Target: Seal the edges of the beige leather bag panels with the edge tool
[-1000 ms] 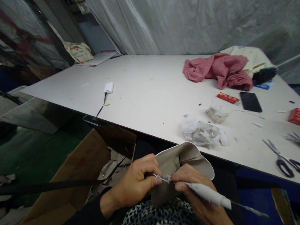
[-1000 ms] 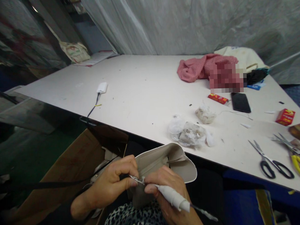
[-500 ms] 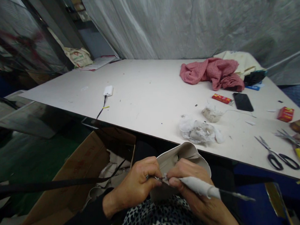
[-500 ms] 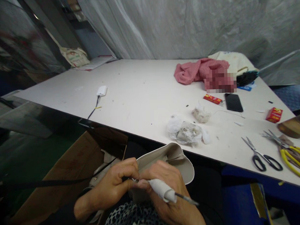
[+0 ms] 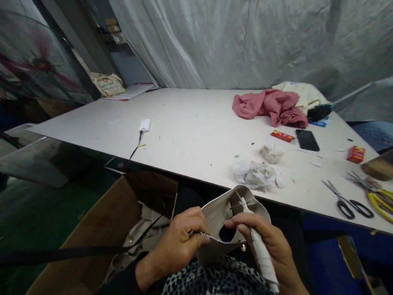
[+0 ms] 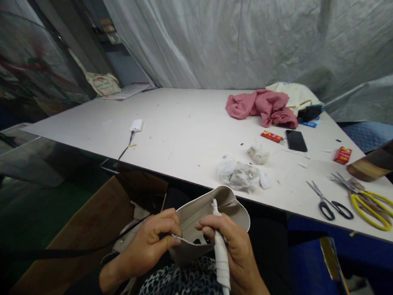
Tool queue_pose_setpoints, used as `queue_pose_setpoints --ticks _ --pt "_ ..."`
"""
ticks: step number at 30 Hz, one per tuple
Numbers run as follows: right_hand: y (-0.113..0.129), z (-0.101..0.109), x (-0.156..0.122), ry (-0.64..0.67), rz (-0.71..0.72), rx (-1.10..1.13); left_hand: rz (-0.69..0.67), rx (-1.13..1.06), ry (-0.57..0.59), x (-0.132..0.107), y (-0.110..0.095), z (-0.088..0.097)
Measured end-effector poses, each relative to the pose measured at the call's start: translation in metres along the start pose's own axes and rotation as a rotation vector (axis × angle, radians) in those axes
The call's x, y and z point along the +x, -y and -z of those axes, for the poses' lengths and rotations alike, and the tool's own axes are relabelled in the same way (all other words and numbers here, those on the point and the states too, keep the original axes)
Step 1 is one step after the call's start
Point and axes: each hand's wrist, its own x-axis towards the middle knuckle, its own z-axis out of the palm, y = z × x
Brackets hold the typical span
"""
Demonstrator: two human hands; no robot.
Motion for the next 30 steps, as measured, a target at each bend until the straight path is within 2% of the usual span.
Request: queue_pose_setpoints --ticks 3,5,7,10,12,16,20,22,26,28,30 --pt "-0.001 0.007 -0.003 -0.157 -0.022 -0.07 -0.015 0.013 -0.014 -0.004 -0.001 0.001" --pt "-0.007 0.018 -0.003 -0.289 -0.079 -0.149 -0.041 0.02 -0.025 -0.007 0.0 0.002" --pt "-0.018 0.032 -0.001 -0.355 -0.155 -0.242 -0.067 0.03 -0.039 -0.01 0.001 0.004" --pt "-0.038 0.05 0.004 -0.329 -0.245 -0.382 -0.111 0.044 -0.05 -0.014 0.003 0.006" --pt "-0.05 0.054 0.009 -0.28 -0.296 -0.436 -0.137 0.049 -0.049 -0.016 0.004 0.006" --pt "-0.062 0.048 0.02 -0.15 -0.375 -0.479 -0.158 0.067 -0.041 -0.021 0.006 0.007" --pt "-0.064 0.038 0.029 -0.092 -0.393 -0.552 -0.155 0.067 -0.058 -0.027 0.009 0.009" --pt "-0.063 0.035 0.028 -0.108 -0.377 -0.551 -0.148 0.067 -0.068 -0.03 0.011 0.01" --pt "-0.047 0.028 0.019 -0.253 -0.255 -0.511 -0.136 0.073 -0.14 -0.036 0.011 0.008" --pt "-0.031 0.021 0.012 -0.193 -0.159 -0.414 -0.119 0.068 -0.193 -0.037 0.008 0.005" --pt "-0.011 0.01 0.007 0.0 0.0 -0.337 -0.107 0.056 -0.232 -0.036 0.004 0.002"
